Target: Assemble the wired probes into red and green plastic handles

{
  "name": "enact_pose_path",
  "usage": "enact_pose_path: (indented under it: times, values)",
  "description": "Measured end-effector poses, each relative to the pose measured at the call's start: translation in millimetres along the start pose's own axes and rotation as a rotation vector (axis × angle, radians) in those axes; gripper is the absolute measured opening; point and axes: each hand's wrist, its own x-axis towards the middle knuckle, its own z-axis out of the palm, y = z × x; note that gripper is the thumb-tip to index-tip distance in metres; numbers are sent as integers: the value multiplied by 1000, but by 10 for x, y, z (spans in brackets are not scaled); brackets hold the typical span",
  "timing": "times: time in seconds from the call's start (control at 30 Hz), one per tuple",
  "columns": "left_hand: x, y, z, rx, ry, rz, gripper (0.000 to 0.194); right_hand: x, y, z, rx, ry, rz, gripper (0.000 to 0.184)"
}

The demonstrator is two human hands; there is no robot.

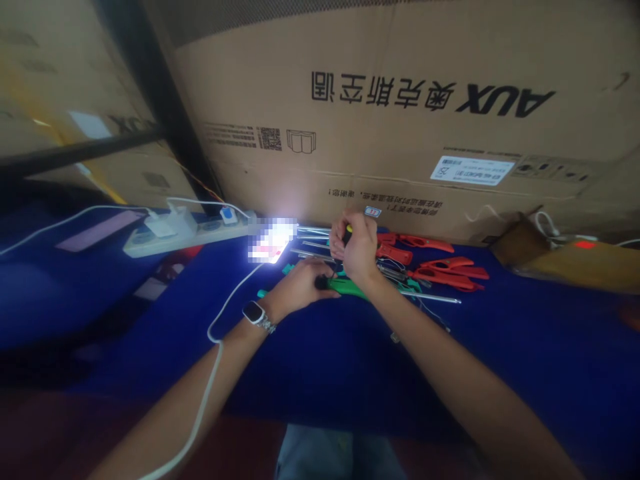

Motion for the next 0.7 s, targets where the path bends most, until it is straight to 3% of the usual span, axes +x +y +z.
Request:
enact_pose_path:
  times: [0.7]
  values:
    - [-2,-20,11,-18,4,23,25,-18,-3,24,29,-32,4,47]
